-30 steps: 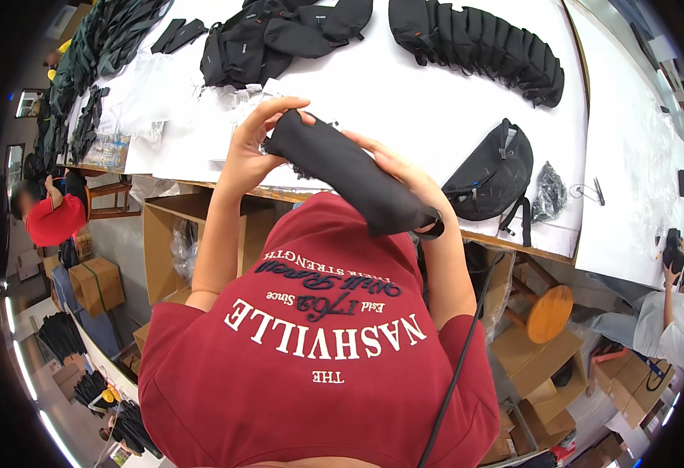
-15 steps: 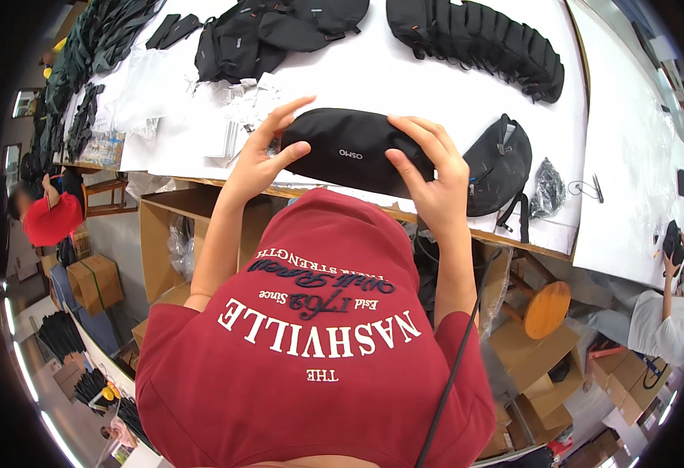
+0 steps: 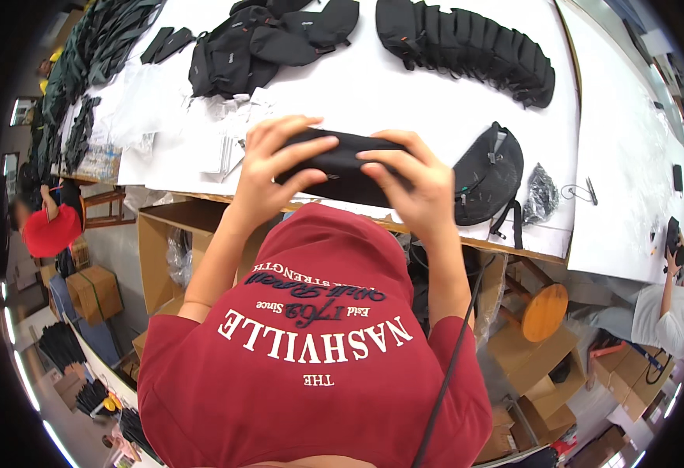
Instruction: Assembling and labeling black soft-shell pouches or cases at a workstation.
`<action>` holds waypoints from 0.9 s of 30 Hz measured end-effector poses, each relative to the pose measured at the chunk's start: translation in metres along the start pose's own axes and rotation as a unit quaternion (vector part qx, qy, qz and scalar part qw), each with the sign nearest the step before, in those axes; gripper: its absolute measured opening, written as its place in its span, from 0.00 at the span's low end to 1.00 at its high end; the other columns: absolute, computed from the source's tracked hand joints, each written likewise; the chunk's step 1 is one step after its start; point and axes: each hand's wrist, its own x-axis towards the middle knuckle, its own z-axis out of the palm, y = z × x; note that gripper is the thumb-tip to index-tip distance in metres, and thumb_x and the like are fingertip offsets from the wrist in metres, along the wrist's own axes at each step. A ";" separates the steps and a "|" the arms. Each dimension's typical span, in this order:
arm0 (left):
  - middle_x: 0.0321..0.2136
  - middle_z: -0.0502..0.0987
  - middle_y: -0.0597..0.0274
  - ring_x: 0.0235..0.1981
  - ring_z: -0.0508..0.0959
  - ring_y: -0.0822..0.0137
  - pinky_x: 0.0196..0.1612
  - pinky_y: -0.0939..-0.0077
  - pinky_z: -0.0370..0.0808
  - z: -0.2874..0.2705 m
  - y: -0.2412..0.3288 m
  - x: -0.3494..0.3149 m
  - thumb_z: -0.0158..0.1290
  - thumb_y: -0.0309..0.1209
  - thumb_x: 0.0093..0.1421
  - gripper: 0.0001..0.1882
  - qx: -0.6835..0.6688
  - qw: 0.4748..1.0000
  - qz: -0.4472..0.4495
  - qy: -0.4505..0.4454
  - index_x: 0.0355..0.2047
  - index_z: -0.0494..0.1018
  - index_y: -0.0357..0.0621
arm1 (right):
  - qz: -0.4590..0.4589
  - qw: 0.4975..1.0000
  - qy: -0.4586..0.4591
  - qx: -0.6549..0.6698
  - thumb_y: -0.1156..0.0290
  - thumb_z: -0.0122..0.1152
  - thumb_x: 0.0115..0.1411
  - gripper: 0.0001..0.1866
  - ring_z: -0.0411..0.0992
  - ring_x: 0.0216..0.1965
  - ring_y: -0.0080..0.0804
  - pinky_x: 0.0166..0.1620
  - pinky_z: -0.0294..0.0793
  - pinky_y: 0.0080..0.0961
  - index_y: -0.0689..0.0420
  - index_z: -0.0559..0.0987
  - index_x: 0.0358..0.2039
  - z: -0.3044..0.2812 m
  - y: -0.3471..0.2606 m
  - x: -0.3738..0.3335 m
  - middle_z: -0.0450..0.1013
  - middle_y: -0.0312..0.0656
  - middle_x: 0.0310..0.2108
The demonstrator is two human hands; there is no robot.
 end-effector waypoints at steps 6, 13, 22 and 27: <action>0.35 0.80 0.72 0.38 0.75 0.69 0.47 0.71 0.66 0.008 -0.007 0.008 0.61 0.32 0.46 0.15 0.018 0.997 0.074 0.033 0.37 0.79 0.52 | -0.012 1.000 -0.001 0.021 0.73 0.66 0.49 0.08 0.75 0.33 0.32 0.34 0.73 0.22 0.56 0.82 0.32 0.003 0.002 0.003 0.75 0.41 0.37; 0.32 0.79 0.70 0.33 0.75 0.66 0.40 0.74 0.68 0.008 -0.041 -0.006 0.62 0.26 0.45 0.13 0.014 1.000 0.005 0.011 0.34 0.79 0.50 | 0.018 0.999 0.013 0.023 0.74 0.65 0.50 0.06 0.75 0.34 0.29 0.35 0.71 0.20 0.57 0.83 0.31 -0.023 0.022 0.002 0.76 0.41 0.35; 0.38 0.76 0.65 0.32 0.75 0.79 0.37 0.84 0.72 0.028 -0.053 0.004 0.57 0.27 0.57 0.15 -0.386 0.870 -0.294 -0.082 0.46 0.74 0.42 | 0.111 0.982 -0.007 0.150 0.71 0.61 0.55 0.14 0.73 0.37 0.24 0.37 0.71 0.19 0.59 0.79 0.43 -0.029 0.053 0.004 0.74 0.40 0.41; 0.41 0.76 0.62 0.35 0.76 0.76 0.38 0.84 0.74 0.039 -0.068 0.007 0.54 0.26 0.60 0.16 -0.474 0.831 -0.292 0.022 0.49 0.71 0.38 | 0.287 0.885 -0.098 0.352 0.78 0.64 0.51 0.29 0.74 0.37 0.22 0.39 0.72 0.15 0.58 0.70 0.55 -0.029 0.077 0.004 0.71 0.41 0.45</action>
